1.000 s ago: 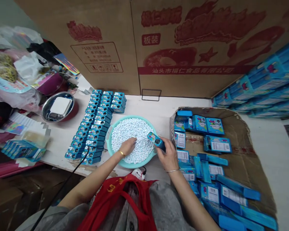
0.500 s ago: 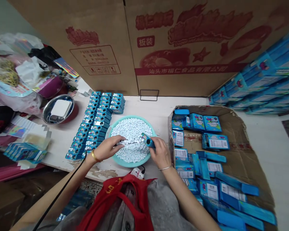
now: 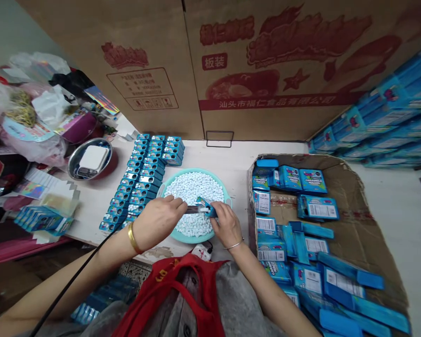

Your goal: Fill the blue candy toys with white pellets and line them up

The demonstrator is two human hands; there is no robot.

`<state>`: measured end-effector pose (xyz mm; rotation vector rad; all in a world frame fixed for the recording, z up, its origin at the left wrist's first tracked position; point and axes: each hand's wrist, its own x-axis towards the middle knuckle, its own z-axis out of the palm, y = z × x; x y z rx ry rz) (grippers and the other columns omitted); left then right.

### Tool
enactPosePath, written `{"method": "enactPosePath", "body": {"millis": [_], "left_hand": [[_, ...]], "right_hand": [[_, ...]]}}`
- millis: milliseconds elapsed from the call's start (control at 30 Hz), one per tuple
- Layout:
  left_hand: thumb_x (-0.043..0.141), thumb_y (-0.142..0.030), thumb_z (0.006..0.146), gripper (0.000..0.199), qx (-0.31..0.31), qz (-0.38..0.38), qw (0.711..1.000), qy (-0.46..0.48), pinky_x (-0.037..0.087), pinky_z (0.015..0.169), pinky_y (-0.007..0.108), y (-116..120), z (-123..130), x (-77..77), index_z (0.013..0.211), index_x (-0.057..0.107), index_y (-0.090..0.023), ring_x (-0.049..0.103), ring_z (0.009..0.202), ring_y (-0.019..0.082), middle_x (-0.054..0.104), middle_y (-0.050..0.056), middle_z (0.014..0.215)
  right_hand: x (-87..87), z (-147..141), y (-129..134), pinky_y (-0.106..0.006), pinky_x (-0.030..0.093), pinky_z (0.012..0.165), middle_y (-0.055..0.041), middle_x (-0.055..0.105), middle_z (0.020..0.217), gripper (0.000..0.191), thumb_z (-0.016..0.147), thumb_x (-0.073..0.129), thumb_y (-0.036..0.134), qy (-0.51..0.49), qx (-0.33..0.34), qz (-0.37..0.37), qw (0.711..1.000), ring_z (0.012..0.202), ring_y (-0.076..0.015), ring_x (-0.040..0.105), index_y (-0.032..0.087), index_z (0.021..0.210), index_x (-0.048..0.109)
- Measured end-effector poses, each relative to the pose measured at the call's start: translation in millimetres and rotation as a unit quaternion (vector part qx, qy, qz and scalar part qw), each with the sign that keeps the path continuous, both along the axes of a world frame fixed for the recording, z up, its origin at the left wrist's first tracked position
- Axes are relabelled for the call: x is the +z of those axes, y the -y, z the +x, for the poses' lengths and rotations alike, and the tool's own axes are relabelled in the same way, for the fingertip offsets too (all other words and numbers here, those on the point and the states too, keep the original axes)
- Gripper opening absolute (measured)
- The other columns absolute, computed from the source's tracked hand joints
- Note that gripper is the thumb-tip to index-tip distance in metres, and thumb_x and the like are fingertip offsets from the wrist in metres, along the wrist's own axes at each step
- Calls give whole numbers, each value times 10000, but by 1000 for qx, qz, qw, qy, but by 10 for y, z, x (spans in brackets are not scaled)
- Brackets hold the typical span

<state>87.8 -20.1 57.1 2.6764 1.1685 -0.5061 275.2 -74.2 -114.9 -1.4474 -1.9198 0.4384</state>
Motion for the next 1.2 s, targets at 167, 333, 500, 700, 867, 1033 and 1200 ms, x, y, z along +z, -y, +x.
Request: {"method": "enactPosePath", "body": {"millis": [167,333,500,700,867,1033,1200], "left_hand": [[455,-201,913,164,108,1,994,32,479,792,320,-70,-538,-599,1005,586,-165,593,952,216,632,87,957],[501,-151,869,158,219,-119,967,47,464,850,348,23,-753,-1647,991,601,-162,598,997,235,644,112,1036],[468,-239,912,259,227,-145,953,140,452,910,321,127,-240,-2215,1147,562,-186,585,1076,213,630,81,1161],[511,-292,903,294,222,-167,928,248,460,884,280,95,-277,-2150,1173,543,-179,607,1011,173,644,57,1137],[512,-333,902,263,159,-140,916,340,467,798,275,24,-631,-1536,1112,561,-182,610,880,159,647,59,1035],[494,-286,912,210,70,-95,963,243,465,821,294,-112,-534,-803,1079,561,-179,606,924,181,646,61,1010],[452,-195,905,181,12,-39,998,58,490,732,335,-145,-164,-310,1038,564,-147,619,892,234,649,88,951]], "right_hand": [[-21,106,8,-442,500,895,-119,622,1101,358,836,498,190,-17,-22,0,1000,1045,-268,578,187,1193,517],[-7,278,18,-444,496,899,-119,621,1095,339,844,524,252,-33,-65,-18,997,1039,-265,585,189,1178,527],[20,336,24,-430,493,887,-103,626,1073,320,844,553,304,-39,-99,-32,994,1013,-255,592,198,1146,536],[61,337,37,-408,500,845,-96,629,1035,311,845,560,327,-51,-126,-37,990,959,-245,601,194,1125,540],[28,321,17,-433,498,869,-113,624,1061,315,845,529,275,-17,-92,-18,995,999,-263,590,187,1147,535],[15,166,-23,-438,503,882,-120,625,1084,339,838,499,199,11,-30,5,999,1024,-267,583,180,1175,525],[19,18,-27,-441,506,881,-119,630,1085,364,827,479,154,11,-7,9,1000,1026,-267,579,175,1189,520]]}}
